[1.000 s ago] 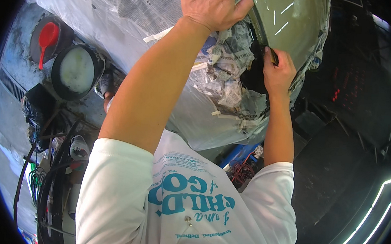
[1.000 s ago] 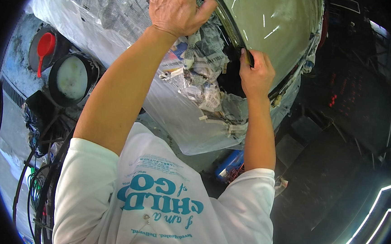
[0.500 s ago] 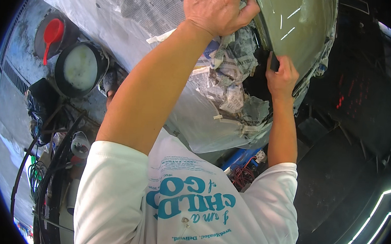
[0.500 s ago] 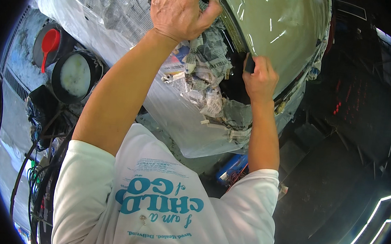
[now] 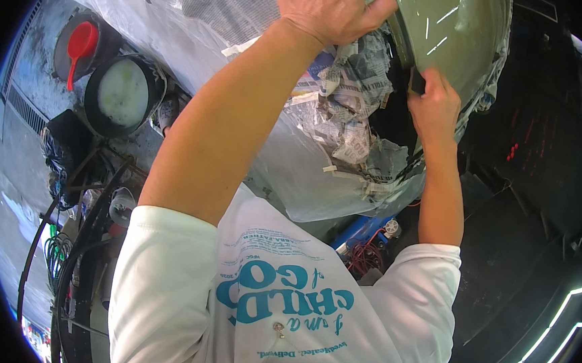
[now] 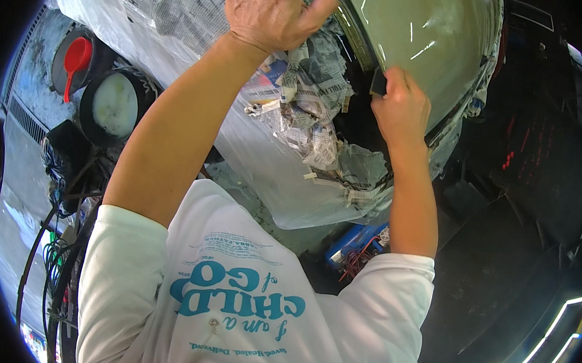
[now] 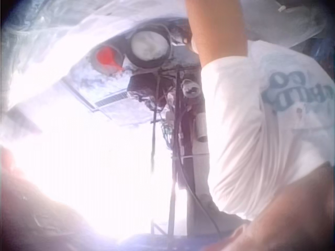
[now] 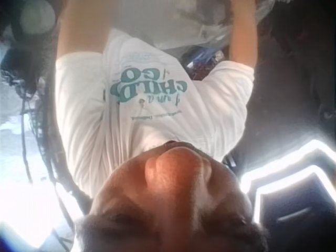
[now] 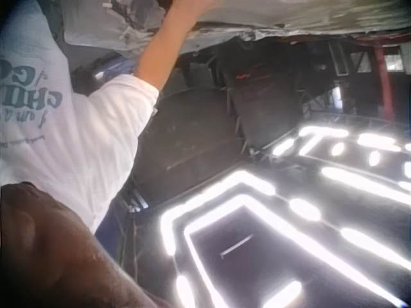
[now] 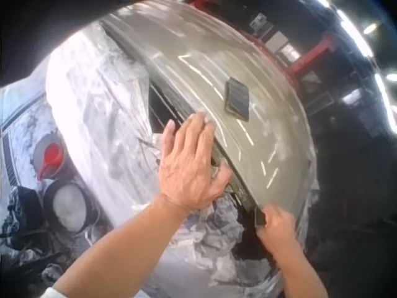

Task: The person sands the hood of a car using a sanding block and water. They repeatedly wet the surface with a red scoop and continue sanding the hood area.

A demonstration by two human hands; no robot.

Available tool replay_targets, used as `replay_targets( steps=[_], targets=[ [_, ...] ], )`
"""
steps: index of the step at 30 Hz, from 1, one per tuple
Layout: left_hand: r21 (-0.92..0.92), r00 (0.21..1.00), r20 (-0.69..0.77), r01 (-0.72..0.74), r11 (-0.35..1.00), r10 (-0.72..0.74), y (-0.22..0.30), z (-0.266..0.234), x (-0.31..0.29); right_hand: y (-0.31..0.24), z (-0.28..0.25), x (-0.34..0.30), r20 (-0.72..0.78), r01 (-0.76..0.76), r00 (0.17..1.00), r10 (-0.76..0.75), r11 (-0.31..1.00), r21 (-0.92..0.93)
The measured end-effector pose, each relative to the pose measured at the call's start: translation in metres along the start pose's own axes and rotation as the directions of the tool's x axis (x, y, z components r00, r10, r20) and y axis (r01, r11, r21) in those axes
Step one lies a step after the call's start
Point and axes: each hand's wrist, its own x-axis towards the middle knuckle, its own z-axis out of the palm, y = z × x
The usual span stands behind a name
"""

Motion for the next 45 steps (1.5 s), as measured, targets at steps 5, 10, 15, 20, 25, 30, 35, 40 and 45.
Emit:
replay_targets(
  steps=[5,10,15,20,25,30,35,40,45],
  targets=[
    [-0.006,1.0,-0.012,-0.009,1.0,0.009,-0.002,0.001,0.0,-0.007,-0.003,0.008,-0.002,0.029,1.0,-0.029,1.0,0.01],
    [-0.014,0.999,-0.022,-0.032,0.999,0.032,-0.001,0.002,0.003,-0.001,-0.005,-0.004,0.014,-0.003,1.0,0.002,1.0,0.028],
    [0.007,0.998,-0.051,-0.023,1.0,0.024,-0.004,0.001,0.002,-0.003,-0.004,0.007,0.027,0.018,0.999,-0.019,1.0,0.015],
    [0.009,0.998,-0.04,-0.039,0.999,0.039,-0.003,0.005,0.004,-0.006,0.0,0.002,-0.019,0.001,1.0,0.0,1.0,0.03],
    [0.024,1.0,-0.009,-0.027,0.999,0.027,-0.006,0.001,0.0,-0.014,-0.012,0.008,0.093,-0.109,0.989,0.111,0.994,-0.033],
    [-0.007,1.0,0.005,-0.021,1.0,0.021,-0.003,0.004,0.002,-0.019,-0.009,0.029,0.059,-0.01,0.998,0.011,1.0,-0.016],
    [0.002,1.0,-0.008,-0.016,1.0,0.016,-0.005,0.002,0.002,-0.018,-0.025,0.007,0.226,-0.11,0.964,0.138,0.985,-0.131],
    [-0.015,0.999,0.035,0.007,1.0,-0.007,-0.002,-0.002,0.004,-0.005,-0.02,-0.023,-0.04,-0.186,0.981,0.189,0.98,0.067],
    [-0.007,0.999,0.031,0.01,1.0,-0.01,-0.002,0.0,0.003,-0.009,-0.004,-0.014,-0.15,-0.064,0.986,0.077,0.994,0.088]
  ],
)
